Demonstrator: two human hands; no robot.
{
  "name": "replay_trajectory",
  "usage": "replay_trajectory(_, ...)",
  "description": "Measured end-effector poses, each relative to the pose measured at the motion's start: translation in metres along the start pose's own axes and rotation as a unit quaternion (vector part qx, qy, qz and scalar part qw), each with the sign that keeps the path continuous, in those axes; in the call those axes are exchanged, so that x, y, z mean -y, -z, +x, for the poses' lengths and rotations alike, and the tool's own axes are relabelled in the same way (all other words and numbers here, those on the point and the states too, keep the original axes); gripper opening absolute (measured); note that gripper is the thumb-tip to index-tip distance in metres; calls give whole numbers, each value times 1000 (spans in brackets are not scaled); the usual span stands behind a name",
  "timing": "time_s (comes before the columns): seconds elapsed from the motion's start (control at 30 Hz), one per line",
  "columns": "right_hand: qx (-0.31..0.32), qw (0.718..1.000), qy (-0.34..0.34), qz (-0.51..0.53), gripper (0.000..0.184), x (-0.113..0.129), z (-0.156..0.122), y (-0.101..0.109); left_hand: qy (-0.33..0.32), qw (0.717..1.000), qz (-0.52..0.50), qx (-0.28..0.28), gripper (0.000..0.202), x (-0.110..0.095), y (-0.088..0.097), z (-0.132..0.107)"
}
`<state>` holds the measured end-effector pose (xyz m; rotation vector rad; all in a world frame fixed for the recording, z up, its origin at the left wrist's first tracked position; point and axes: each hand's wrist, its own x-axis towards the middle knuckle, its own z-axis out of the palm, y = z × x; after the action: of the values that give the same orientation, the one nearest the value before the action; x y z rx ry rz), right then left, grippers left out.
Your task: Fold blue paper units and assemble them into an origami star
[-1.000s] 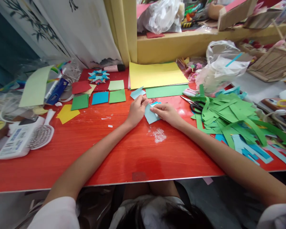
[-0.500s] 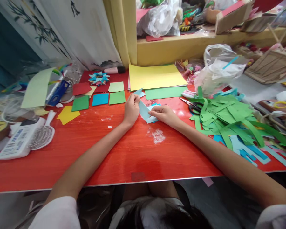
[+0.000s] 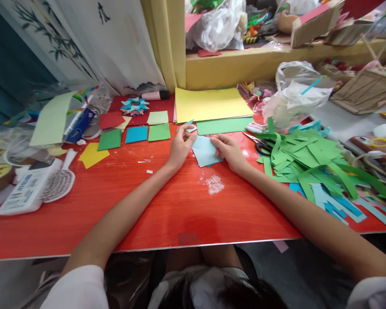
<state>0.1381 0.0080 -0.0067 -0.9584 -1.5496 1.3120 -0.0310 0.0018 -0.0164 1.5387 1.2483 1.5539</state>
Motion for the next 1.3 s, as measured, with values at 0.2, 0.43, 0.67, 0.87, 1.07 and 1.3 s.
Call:
replay_trajectory(0.2,-17,994,2,106,25,-3,5,2,59,995,-73,21,7,-6,-2,0)
replay_trajectory(0.43,-20,994,24,105,21,-5,6,2,120,981,-122,92,18,-14,-4,-3)
replay_trajectory(0.67,0,1000,15,24,28,-6,4,2,-3,994,27,107,36,-11,-5,-6)
replay_trajectory(0.87,43,999,14,-23,26,-2,0,0,3,993,27,111,22,-10,-4,-9)
replay_trajectory(1.07,35,999,-9,10,30,-3,2,0,30,994,-28,104,16,-6,-4,-9)
replay_trajectory(1.3,31,998,-17,57,33,-5,4,0,33,993,-42,106,14,-8,-5,-8)
